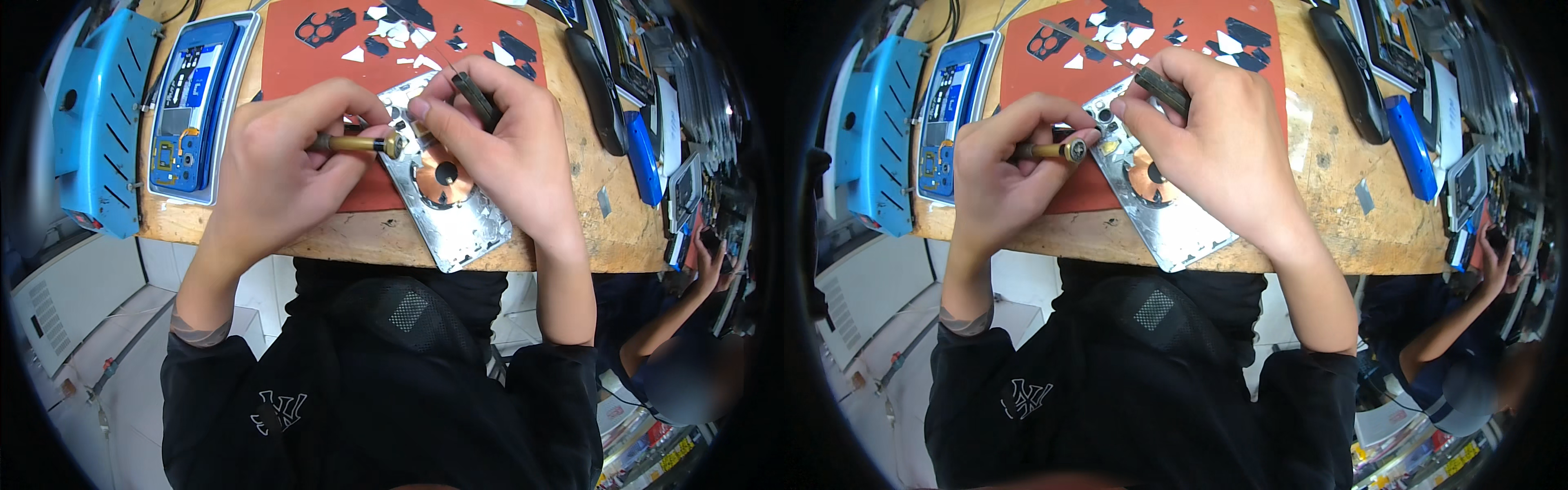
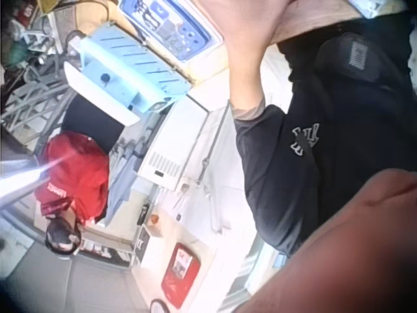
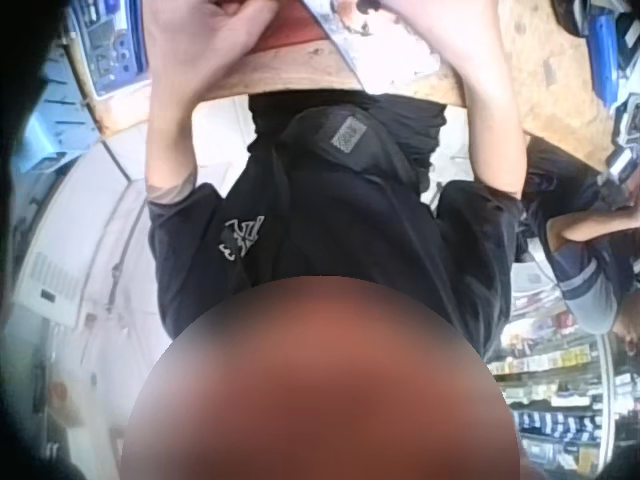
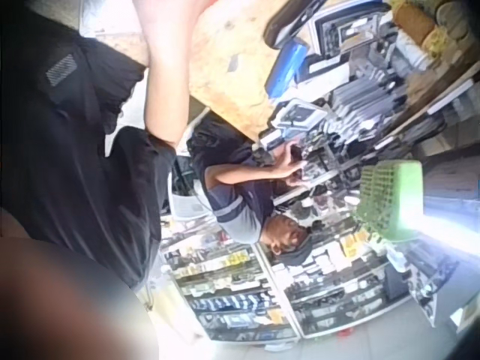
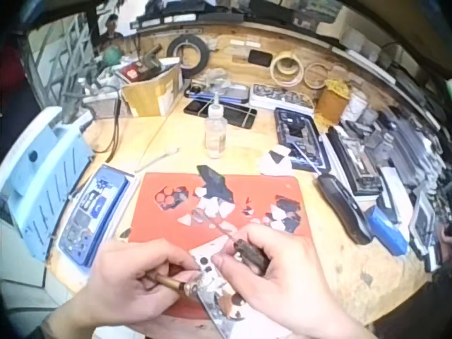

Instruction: The person uses a heat gun and a metal pry tool to remove adhesive residue from the back of a smartphone. They then use a small rotary tool to scrape the surface and a screwdriver to remove screws from the device.

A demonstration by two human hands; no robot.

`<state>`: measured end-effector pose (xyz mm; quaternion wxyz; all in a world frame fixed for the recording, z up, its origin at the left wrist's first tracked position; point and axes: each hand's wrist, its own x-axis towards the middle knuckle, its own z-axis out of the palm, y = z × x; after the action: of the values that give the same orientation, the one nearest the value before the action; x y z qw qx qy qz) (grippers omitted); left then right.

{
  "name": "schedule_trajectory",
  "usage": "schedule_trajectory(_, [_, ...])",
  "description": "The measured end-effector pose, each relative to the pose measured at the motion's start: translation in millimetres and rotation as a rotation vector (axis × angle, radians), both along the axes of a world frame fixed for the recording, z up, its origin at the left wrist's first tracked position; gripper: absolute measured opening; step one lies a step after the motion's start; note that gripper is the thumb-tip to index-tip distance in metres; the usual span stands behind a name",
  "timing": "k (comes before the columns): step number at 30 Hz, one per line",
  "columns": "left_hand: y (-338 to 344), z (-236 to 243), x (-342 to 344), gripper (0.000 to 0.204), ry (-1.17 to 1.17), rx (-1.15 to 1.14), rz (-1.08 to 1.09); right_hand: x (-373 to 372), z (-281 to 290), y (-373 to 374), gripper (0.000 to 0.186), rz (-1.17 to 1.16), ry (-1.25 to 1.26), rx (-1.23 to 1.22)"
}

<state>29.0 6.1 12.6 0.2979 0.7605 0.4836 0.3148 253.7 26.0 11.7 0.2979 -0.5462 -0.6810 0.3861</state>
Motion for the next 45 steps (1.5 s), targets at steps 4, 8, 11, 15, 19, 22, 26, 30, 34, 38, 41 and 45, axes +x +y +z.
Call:
schedule_trajectory(4, [7.7, 8.3, 4.2, 0.018, 0.141, 0.009, -0.065, 9.1, 3.5, -4.3, 0.013, -0.047, 0.106, -0.014])
schedule_trajectory(8, [12.8, 13.7, 9.8, 0.016, 0.222, 0.018, -0.077, 13.6, 4.4, -5.4, 0.017, -0.038, 0.154, 0.101])
schedule_trajectory(11, [14.8, 16.8, 13.5, 0.014, 0.305, 0.009, -0.088, 14.8, 3.6, -5.5, 0.017, -0.023, 0.209, 0.135])
schedule_trajectory(15, [14.4, 17.3, 16.1, 0.014, 0.381, 0.028, -0.114, 14.6, 4.0, -5.5, 0.017, -0.021, 0.225, 0.198])
schedule_trajectory(19, [11.1, 14.8, 15.2, 0.017, 0.469, 0.159, -0.154, 14.8, 2.5, -5.1, 0.02, -0.05, 0.149, 0.199])
schedule_trajectory(22, [5.7, 10.9, 15.3, 0.022, 0.505, 0.206, -0.155, 11.9, -4.3, -1.0, 0.023, -0.025, 0.09, 0.245])
schedule_trajectory(26, [0.0, 1.9, 18.1, 0.022, 0.471, 0.272, -0.111, 4.7, -14.4, 7.1, 0.025, 0.043, 0.009, 0.404])
schedule_trajectory(30, [-2.1, -5.0, 18.6, 0.021, 0.421, 0.314, -0.09, 6.6, -12.7, 12.7, 0.023, 0.124, 0.09, 0.22])
schedule_trajectory(34, [-6.3, -6.1, 16.7, 0.019, 0.392, 0.285, -0.076, 7.9, -5.4, 12.0, 0.027, 0.134, -0.005, 0.142])
schedule_trajectory(38, [-9.5, -6.5, 17.0, 0.022, 0.374, 0.279, -0.062, 5.2, -0.4, 15.6, 0.028, 0.15, -0.088, 0.107])
schedule_trajectory(41, [-9.9, -6.9, 16.7, 0.024, 0.384, 0.262, -0.066, 4.0, 1.7, 20.0, 0.025, 0.157, -0.092, 0.094])
schedule_trajectory(45, [-8.0, -8.8, 14.2, 0.025, 0.369, 0.257, -0.076, 1.9, 2.0, 25.6, 0.022, 0.163, -0.066, 0.071])
